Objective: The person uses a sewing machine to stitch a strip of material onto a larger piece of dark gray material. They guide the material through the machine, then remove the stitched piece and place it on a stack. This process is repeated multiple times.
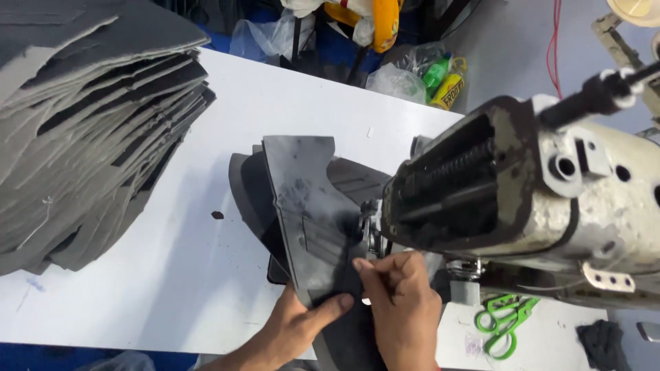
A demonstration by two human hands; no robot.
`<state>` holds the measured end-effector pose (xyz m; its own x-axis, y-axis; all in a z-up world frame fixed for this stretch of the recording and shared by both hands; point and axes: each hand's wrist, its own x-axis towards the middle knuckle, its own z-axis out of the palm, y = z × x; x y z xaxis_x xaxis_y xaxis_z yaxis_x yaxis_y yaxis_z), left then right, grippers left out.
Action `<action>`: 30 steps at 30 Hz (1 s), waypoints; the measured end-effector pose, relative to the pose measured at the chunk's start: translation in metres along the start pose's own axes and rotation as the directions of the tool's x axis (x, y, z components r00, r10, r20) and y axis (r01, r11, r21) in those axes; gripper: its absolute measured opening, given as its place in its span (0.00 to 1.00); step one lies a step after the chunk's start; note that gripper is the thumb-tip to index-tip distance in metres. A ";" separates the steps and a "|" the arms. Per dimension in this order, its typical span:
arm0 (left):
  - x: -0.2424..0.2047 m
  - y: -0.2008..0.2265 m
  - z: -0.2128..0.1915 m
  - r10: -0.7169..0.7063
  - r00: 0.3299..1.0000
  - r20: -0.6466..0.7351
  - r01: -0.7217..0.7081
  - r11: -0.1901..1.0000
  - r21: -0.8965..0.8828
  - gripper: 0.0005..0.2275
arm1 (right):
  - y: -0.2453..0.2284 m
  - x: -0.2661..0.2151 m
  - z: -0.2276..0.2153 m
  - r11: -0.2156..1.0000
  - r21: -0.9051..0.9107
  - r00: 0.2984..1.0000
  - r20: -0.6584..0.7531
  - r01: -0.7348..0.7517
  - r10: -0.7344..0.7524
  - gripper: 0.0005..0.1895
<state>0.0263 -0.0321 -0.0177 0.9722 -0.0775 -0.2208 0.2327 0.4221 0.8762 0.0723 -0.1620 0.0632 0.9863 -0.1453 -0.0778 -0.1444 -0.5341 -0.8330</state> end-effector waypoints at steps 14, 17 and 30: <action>0.009 0.003 -0.004 -0.167 0.985 0.046 0.162 0.983 0.085 0.24 | 0.024 0.116 0.004 0.854 -0.058 0.849 -0.093 0.518 -0.521 0.19; 0.008 0.007 -0.007 -0.144 0.989 0.045 0.139 0.984 0.107 0.27 | -0.022 0.187 0.055 0.760 -0.139 0.756 -0.093 0.634 -0.648 0.23; 0.008 0.001 -0.011 -0.157 0.981 0.115 0.157 0.988 0.009 0.22 | -0.078 0.135 -0.030 0.478 -0.549 0.701 0.318 0.685 -0.638 0.16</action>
<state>0.0343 -0.0224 -0.0238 0.9202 -0.2457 -0.3046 0.3822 0.3963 0.8348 0.2143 -0.1649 0.1345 0.8088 0.5039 0.3032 0.5629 -0.8127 -0.1508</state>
